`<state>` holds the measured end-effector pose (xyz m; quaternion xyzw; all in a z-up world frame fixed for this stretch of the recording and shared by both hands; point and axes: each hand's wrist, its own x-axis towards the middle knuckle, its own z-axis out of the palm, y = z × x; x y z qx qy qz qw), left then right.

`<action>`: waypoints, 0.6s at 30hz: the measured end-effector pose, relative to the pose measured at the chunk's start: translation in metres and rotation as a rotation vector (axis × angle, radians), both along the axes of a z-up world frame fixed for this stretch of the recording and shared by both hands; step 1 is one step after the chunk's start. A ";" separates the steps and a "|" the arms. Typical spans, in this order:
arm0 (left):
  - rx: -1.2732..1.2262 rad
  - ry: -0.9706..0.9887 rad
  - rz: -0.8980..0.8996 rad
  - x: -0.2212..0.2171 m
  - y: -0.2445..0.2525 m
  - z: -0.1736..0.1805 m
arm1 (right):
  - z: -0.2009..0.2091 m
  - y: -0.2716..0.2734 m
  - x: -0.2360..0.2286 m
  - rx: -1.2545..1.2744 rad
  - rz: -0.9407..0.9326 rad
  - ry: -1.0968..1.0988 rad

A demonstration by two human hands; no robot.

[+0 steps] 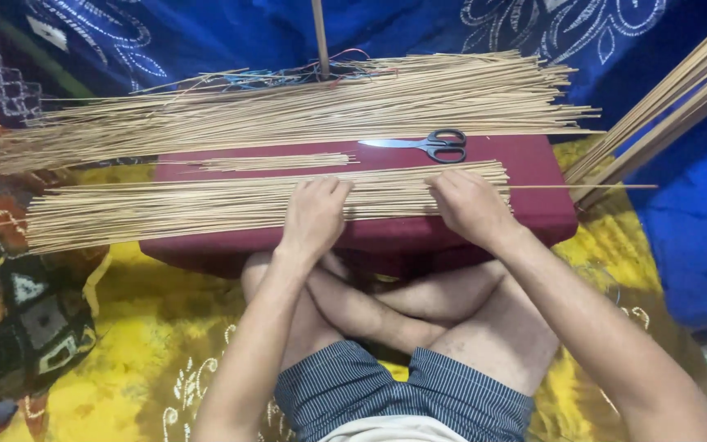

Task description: Sorting and cutting thin wooden sticks to a uniform length using scissors while sitting on the floor.

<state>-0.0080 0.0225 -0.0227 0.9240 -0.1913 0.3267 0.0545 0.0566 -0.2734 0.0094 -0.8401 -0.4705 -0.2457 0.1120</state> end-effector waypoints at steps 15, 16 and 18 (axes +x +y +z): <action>0.061 -0.032 -0.095 -0.005 -0.057 0.008 | -0.018 -0.006 -0.017 0.003 -0.099 -0.015; 0.060 -0.033 -0.099 0.001 -0.065 0.000 | -0.020 0.002 -0.019 0.001 -0.104 -0.016; 0.034 -0.019 -0.102 0.015 -0.085 -0.018 | -0.024 0.015 -0.025 -0.001 -0.120 -0.002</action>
